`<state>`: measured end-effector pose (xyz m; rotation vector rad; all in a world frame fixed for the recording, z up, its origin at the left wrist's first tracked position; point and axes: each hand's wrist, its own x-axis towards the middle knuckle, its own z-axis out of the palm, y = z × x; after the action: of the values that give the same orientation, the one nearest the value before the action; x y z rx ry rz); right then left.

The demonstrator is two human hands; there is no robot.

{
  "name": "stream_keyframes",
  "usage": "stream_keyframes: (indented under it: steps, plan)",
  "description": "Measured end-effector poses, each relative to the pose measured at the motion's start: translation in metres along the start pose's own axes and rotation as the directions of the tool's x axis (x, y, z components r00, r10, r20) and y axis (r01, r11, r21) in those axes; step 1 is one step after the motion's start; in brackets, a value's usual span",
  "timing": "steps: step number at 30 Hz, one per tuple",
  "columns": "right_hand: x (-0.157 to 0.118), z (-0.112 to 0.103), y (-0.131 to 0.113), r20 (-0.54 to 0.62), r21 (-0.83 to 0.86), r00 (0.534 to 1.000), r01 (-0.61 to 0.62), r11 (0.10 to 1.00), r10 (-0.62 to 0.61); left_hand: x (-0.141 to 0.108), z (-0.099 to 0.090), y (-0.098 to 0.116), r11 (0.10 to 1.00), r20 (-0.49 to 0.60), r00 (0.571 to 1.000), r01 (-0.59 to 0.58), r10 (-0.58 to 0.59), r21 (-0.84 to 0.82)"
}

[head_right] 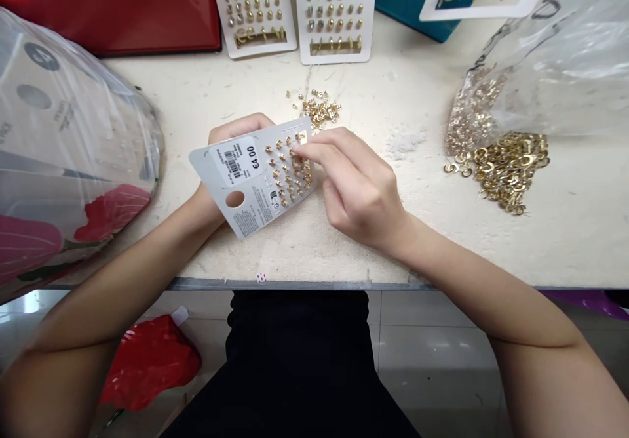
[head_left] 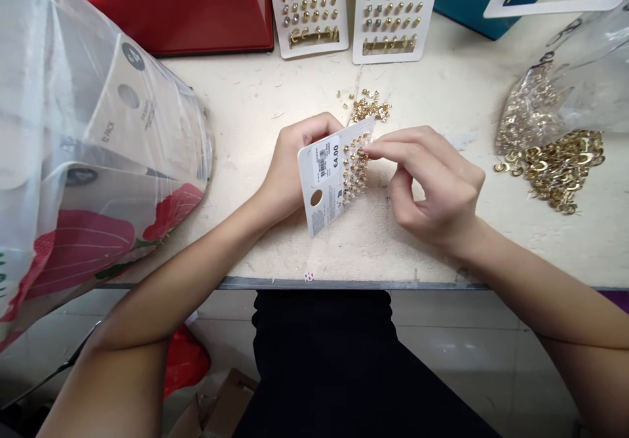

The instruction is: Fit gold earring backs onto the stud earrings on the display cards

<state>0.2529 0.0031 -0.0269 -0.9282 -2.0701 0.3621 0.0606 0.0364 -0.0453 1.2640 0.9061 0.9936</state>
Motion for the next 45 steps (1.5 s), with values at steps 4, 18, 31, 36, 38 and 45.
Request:
stream_keyframes:
  steps: [4, 18, 31, 36, 38, 45]
  plan:
    - [0.002, 0.001, 0.002, -0.004, 0.097, 1.000, -0.024, 0.995, 0.024, 0.000, 0.001, -0.001, 0.999, 0.017, 1.000, -0.005, 0.005, -0.035]
    - [0.011, 0.003, 0.021, 0.518, 0.687, 0.750, -0.651, 0.323, 0.411, -0.004, 0.008, 0.007, 0.998, 0.048, 0.998, -0.028, 0.031, -0.049]
    - [0.010, 0.003, 0.019, 0.614, 0.705, 0.699, -0.695, 0.143, 0.366, -0.005, 0.009, 0.007, 0.997, 0.066, 0.995, -0.079, 0.078, 0.017]
    - [0.010, 0.004, 0.019, 0.641, 0.705, 0.678, -0.705, 0.072, 0.359, -0.005, 0.010, 0.005, 0.990, 0.062, 0.989, -0.137, 0.135, 0.038]
    - [0.010, 0.004, 0.019, 0.647, 0.708, 0.677, -0.704, 0.055, 0.351, -0.006, 0.010, 0.005, 0.990, 0.059, 0.990, -0.132, 0.130, 0.046]
    - [0.007, 0.005, 0.016, 0.640, 0.711, 0.667, -0.702, 0.034, 0.381, -0.008, 0.009, 0.009, 0.991, 0.063, 0.993, -0.107, 0.102, 0.081]
